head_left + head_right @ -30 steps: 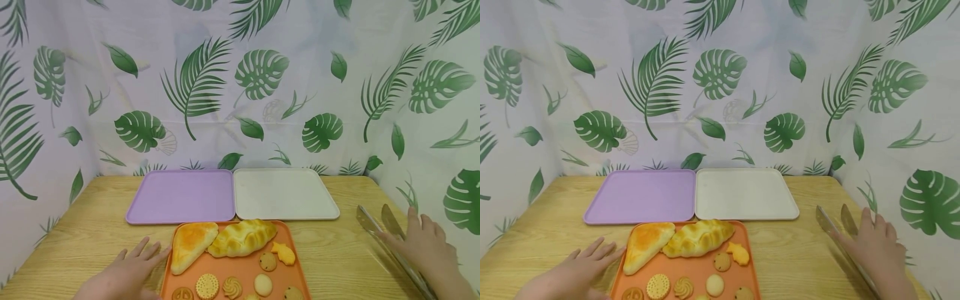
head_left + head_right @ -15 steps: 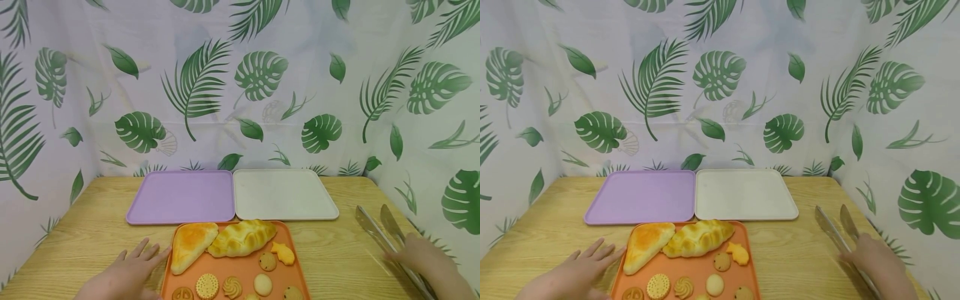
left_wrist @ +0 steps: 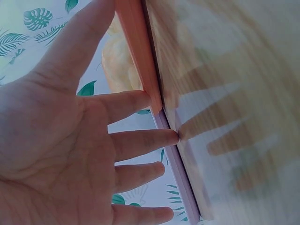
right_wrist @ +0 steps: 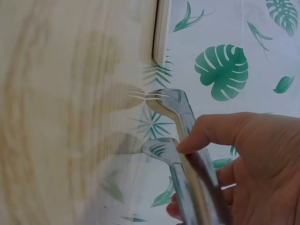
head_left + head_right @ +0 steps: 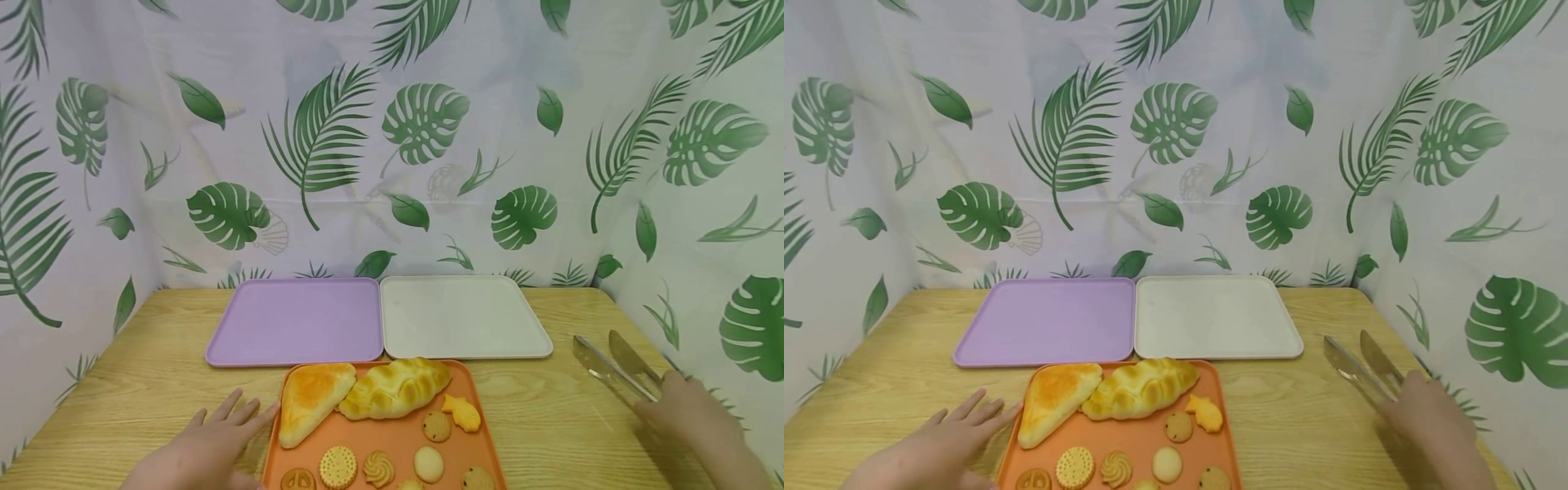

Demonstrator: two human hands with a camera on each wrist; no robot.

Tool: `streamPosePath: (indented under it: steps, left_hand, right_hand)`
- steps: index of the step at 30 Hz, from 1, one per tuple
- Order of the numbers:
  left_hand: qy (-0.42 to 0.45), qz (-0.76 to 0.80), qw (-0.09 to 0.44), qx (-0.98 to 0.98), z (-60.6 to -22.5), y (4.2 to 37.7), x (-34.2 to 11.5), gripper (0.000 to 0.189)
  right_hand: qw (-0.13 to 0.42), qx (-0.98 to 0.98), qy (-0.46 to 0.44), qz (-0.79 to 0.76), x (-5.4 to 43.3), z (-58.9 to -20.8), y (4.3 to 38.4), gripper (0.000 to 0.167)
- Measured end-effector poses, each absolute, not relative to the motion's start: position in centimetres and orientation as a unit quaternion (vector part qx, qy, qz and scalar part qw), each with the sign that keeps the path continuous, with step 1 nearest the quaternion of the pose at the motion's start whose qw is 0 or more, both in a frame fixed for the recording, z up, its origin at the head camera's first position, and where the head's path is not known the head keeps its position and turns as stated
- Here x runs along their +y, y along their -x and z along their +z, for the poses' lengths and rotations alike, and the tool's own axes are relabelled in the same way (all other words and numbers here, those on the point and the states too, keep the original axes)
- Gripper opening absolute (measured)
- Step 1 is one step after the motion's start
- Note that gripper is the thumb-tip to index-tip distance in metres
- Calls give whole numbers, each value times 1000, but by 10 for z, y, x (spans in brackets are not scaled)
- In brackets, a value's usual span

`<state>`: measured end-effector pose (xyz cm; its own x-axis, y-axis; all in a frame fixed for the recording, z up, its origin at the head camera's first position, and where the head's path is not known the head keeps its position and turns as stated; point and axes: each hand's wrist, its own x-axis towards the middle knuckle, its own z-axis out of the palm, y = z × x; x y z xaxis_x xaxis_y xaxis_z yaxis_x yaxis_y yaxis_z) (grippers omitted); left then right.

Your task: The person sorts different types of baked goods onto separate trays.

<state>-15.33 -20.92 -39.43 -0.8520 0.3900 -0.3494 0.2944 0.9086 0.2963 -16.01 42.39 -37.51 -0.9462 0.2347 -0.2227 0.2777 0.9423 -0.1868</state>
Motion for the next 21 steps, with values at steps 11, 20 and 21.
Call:
streamPosePath:
  steps: [11, 20, 21]
  left_hand:
    - [-178, 111, 205, 956, -394, 153, -208, 101]
    - [-178, 110, 200, 957, -393, 153, -208, 101]
    - [-179, 110, 197, 958, -393, 153, -208, 101]
  right_hand:
    - [70, 979, -166, -95, 420, -371, 159, 79]
    - [-6, 989, -129, -76, 416, -352, 160, 83]
    - [-14, 990, -121, -75, 415, -349, 160, 82]
